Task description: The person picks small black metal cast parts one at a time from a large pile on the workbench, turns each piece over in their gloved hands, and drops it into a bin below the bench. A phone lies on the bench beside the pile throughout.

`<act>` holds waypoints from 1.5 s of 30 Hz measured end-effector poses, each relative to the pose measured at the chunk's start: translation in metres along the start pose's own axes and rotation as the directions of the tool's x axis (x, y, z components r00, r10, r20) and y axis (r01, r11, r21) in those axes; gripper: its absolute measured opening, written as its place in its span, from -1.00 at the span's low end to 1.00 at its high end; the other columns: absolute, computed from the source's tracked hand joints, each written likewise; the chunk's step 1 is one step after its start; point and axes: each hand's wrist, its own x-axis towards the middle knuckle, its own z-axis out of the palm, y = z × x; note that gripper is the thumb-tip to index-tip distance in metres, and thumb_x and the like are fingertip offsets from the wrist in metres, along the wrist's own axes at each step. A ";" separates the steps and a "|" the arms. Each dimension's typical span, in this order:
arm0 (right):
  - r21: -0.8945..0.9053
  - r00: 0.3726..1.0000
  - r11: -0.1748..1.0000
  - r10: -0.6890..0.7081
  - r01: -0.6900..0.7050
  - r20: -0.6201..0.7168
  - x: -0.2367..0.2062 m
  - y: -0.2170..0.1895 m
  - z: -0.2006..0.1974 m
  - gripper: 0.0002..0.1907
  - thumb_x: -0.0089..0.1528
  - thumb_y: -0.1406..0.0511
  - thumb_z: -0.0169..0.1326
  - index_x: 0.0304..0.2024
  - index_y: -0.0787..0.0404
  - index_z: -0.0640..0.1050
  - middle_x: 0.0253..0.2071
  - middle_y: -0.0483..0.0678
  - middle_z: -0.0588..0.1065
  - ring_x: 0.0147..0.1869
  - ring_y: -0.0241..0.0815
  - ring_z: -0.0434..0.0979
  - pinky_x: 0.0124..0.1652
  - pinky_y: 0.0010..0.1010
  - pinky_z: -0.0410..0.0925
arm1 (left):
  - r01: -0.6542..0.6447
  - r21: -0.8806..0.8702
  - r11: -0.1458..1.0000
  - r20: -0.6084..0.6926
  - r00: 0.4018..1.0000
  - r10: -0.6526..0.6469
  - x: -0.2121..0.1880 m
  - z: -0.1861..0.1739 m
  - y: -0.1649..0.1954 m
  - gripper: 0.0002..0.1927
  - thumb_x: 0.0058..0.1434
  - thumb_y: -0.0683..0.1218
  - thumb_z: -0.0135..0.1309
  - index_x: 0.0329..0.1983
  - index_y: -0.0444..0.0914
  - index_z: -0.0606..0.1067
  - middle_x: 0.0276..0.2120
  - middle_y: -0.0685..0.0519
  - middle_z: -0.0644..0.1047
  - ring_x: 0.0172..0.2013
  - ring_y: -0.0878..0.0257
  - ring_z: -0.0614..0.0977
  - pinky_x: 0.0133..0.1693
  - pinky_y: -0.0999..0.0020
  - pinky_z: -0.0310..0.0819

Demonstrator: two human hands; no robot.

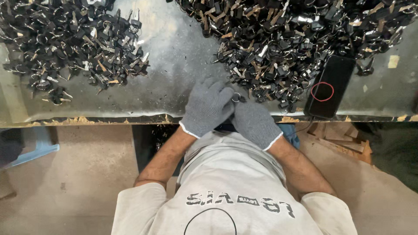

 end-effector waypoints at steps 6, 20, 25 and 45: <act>0.061 0.989 0.993 0.106 -0.100 -0.103 0.001 -0.009 -0.014 -0.52 0.36 0.15 0.09 0.16 0.38 0.41 -0.44 0.29 0.54 -0.46 0.20 0.61 -0.51 -0.04 0.47 | 0.228 0.050 0.972 0.069 0.970 -0.231 -0.006 -0.001 -0.017 -0.73 0.03 -0.08 0.28 -0.17 -0.16 0.60 -0.22 -0.07 0.62 -0.20 -0.10 0.63 -0.14 0.00 0.46; -0.170 0.960 0.982 0.031 -0.081 -0.278 0.028 -0.034 -0.011 -0.85 0.37 0.30 0.04 -0.13 0.29 0.46 -0.24 0.20 0.54 -0.21 0.10 0.63 -0.37 -0.19 0.50 | 0.155 0.106 0.982 0.154 0.973 -0.170 -0.043 0.028 -0.046 -0.78 0.20 -0.16 0.11 -0.08 -0.26 0.50 -0.28 -0.11 0.56 -0.21 -0.09 0.62 -0.14 0.03 0.50; -0.096 0.975 0.994 0.036 -0.058 -0.220 0.030 -0.034 -0.010 -0.87 0.36 0.33 -0.01 -0.12 0.28 0.46 -0.32 0.18 0.54 -0.30 0.11 0.64 -0.39 -0.14 0.50 | 0.150 0.126 0.981 0.132 0.977 -0.167 -0.044 0.030 -0.040 -0.81 0.25 -0.17 0.06 -0.07 -0.25 0.48 -0.27 -0.11 0.57 -0.20 -0.07 0.62 -0.11 0.03 0.50; 0.219 0.998 0.975 0.051 -0.041 -0.039 0.026 -0.018 -0.025 -0.66 0.32 0.20 0.06 -0.03 0.35 0.42 -0.41 0.17 0.53 -0.33 0.20 0.61 -0.38 -0.03 0.42 | 0.150 0.106 0.983 0.041 0.987 -0.155 -0.047 0.031 -0.031 -0.82 0.23 -0.11 0.16 -0.17 -0.26 0.46 -0.32 -0.10 0.49 -0.24 -0.08 0.56 -0.13 0.02 0.45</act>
